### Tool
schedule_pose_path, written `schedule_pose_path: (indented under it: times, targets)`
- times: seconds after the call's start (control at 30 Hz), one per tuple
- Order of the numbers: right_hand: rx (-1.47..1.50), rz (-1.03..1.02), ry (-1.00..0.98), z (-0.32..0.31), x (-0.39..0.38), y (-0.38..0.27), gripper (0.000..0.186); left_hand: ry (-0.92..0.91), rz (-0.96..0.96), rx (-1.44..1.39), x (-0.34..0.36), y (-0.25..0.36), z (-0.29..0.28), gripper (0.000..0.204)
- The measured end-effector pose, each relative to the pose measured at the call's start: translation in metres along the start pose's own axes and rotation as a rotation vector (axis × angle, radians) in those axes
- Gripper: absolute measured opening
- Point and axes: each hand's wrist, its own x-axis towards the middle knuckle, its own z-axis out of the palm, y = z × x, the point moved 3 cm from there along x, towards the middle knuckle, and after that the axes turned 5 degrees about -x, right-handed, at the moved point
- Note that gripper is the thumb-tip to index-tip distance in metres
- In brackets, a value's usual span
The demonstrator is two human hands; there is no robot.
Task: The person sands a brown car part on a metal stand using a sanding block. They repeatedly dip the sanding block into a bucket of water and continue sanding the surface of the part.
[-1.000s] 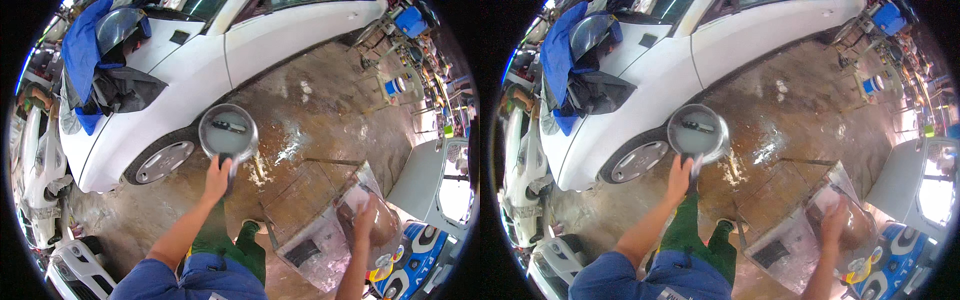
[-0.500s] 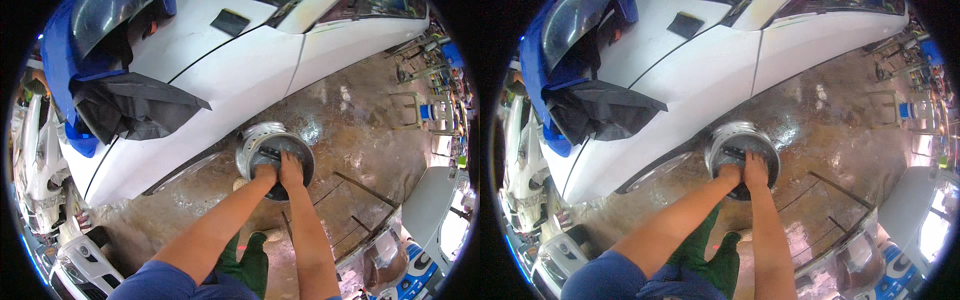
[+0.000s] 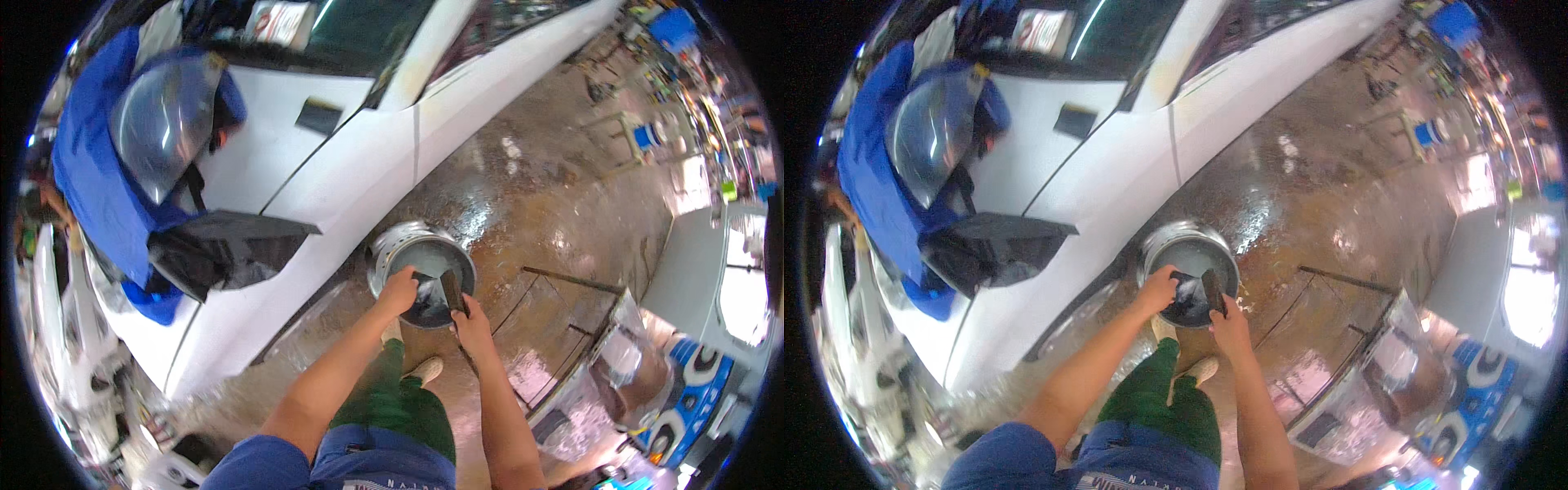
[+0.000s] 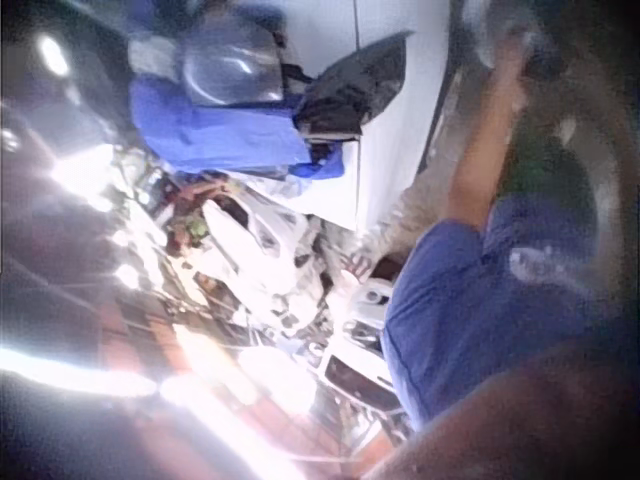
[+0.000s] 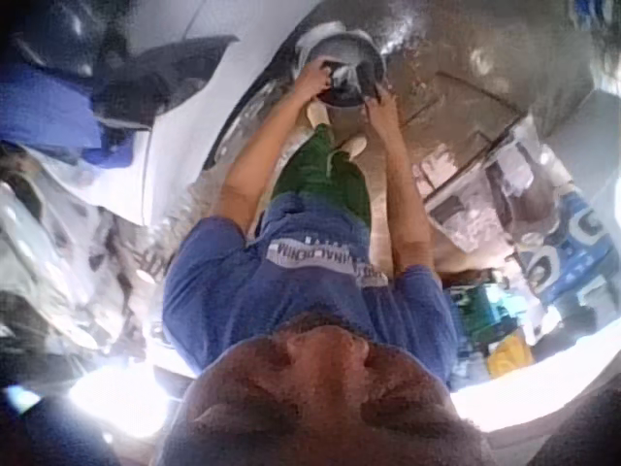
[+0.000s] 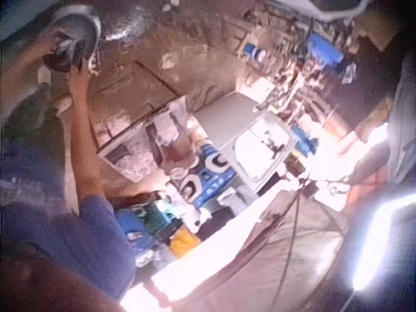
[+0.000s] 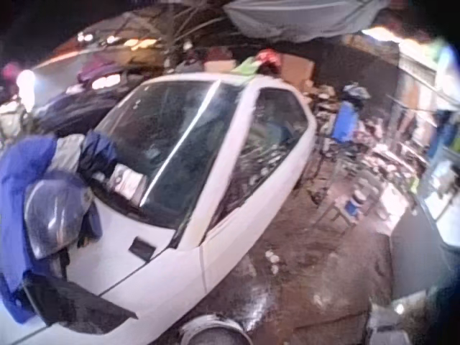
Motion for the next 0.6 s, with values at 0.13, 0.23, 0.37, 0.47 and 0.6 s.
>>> schedule_pose_path:
  times: [0.13,0.23,0.37,0.47,0.6]
  targets:
    - [0.595,-0.064,0.047,-0.024,-0.076,0.004,0.049,-0.133,0.063,-0.673,-0.068,0.055,-0.025,0.059]
    - [0.865,-0.127,0.0,-0.046,-0.108,0.018,0.065,-0.191,0.126,-0.735,-0.108,0.105,-0.018,0.069]
    - [1.269,-0.408,-0.18,-0.078,-0.153,0.019,0.083,-0.332,0.192,-0.842,-0.148,0.17,0.007,0.062]
    - [1.061,-0.484,-0.007,-0.111,-0.16,0.027,0.075,-0.463,0.165,-0.897,-0.142,0.199,0.041,0.049]
    - [0.938,-0.426,0.32,-0.169,-0.161,0.043,0.053,-0.477,0.248,-0.779,-0.145,0.243,0.096,0.029]
